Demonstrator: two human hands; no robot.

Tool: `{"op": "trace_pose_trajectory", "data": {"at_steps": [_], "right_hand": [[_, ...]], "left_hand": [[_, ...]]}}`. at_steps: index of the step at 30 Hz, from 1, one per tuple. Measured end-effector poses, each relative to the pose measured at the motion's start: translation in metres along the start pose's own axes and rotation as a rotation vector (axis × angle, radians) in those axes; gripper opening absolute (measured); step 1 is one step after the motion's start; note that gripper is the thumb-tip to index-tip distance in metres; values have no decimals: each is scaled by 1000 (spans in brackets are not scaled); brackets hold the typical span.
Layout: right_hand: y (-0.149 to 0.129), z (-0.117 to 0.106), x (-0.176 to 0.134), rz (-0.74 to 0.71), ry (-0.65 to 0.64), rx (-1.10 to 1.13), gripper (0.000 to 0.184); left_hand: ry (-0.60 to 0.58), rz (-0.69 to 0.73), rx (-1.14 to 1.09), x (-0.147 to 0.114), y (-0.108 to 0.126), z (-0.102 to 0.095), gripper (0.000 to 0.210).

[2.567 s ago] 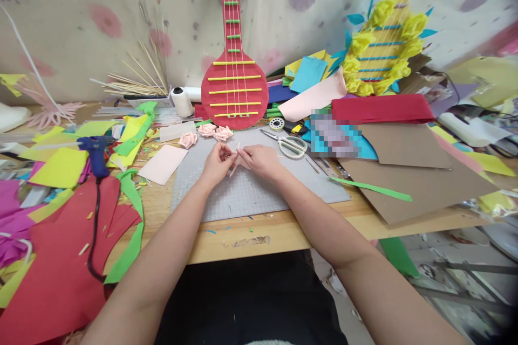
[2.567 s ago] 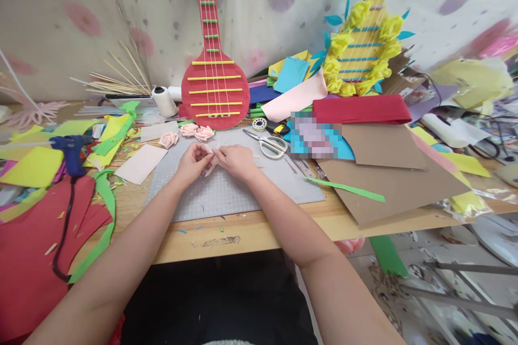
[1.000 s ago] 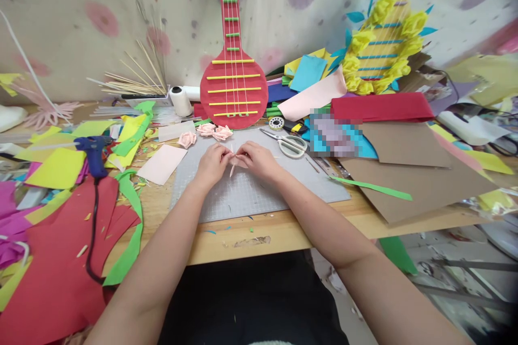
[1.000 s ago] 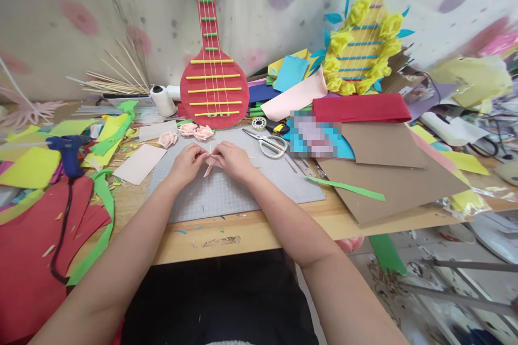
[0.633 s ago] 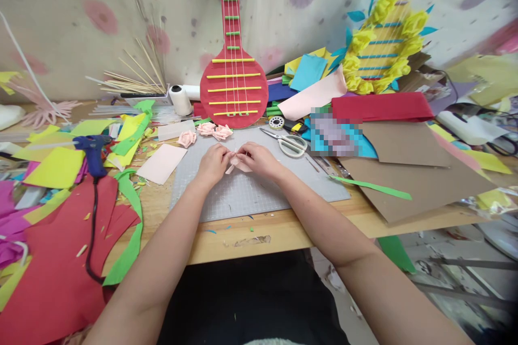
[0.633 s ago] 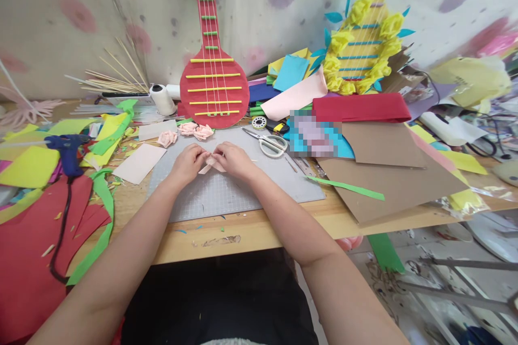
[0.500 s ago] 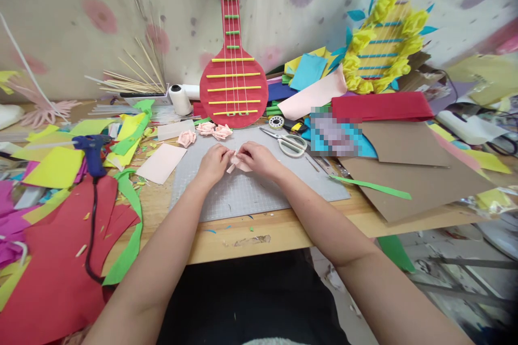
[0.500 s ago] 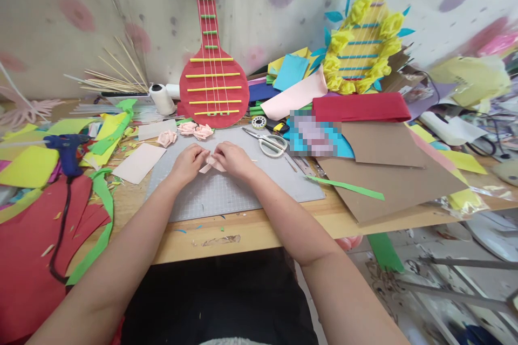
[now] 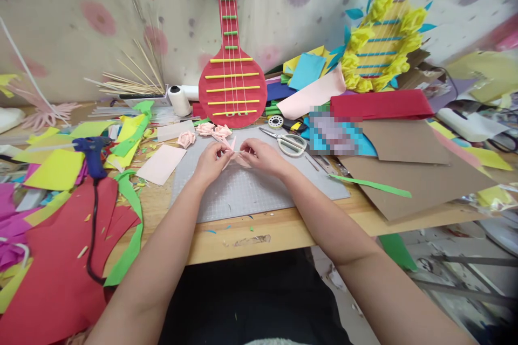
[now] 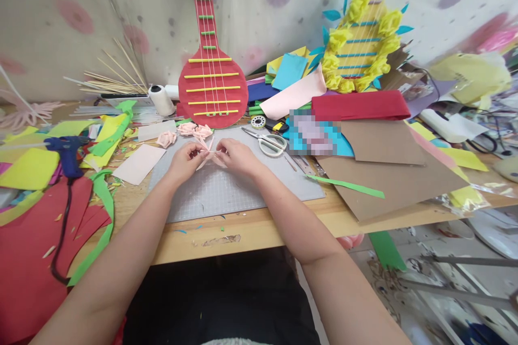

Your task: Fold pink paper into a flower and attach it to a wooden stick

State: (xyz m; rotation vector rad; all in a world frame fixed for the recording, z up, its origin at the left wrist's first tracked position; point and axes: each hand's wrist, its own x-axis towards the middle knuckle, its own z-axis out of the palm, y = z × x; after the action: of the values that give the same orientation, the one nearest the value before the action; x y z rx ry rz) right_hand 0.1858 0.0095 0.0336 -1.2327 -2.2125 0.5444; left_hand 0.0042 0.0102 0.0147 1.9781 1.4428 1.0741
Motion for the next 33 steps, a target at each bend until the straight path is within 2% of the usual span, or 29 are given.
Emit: {"op": "trace_pose_trajectory", "data": {"at_steps": [8, 16, 23, 33], "right_hand": [[-3, -3, -1, 16, 5, 4, 5], [1, 2, 1, -50, 133, -56, 6], [-3, 4, 0, -6, 49, -59, 10], [-10, 3, -3, 14, 17, -102, 15]], "left_hand": [[-12, 7, 46, -1, 4, -2, 11], [16, -10, -11, -1, -1, 1, 14], [-42, 21, 5, -1, 0, 1, 13], [-35, 39, 14, -2, 6, 0, 10]]}}
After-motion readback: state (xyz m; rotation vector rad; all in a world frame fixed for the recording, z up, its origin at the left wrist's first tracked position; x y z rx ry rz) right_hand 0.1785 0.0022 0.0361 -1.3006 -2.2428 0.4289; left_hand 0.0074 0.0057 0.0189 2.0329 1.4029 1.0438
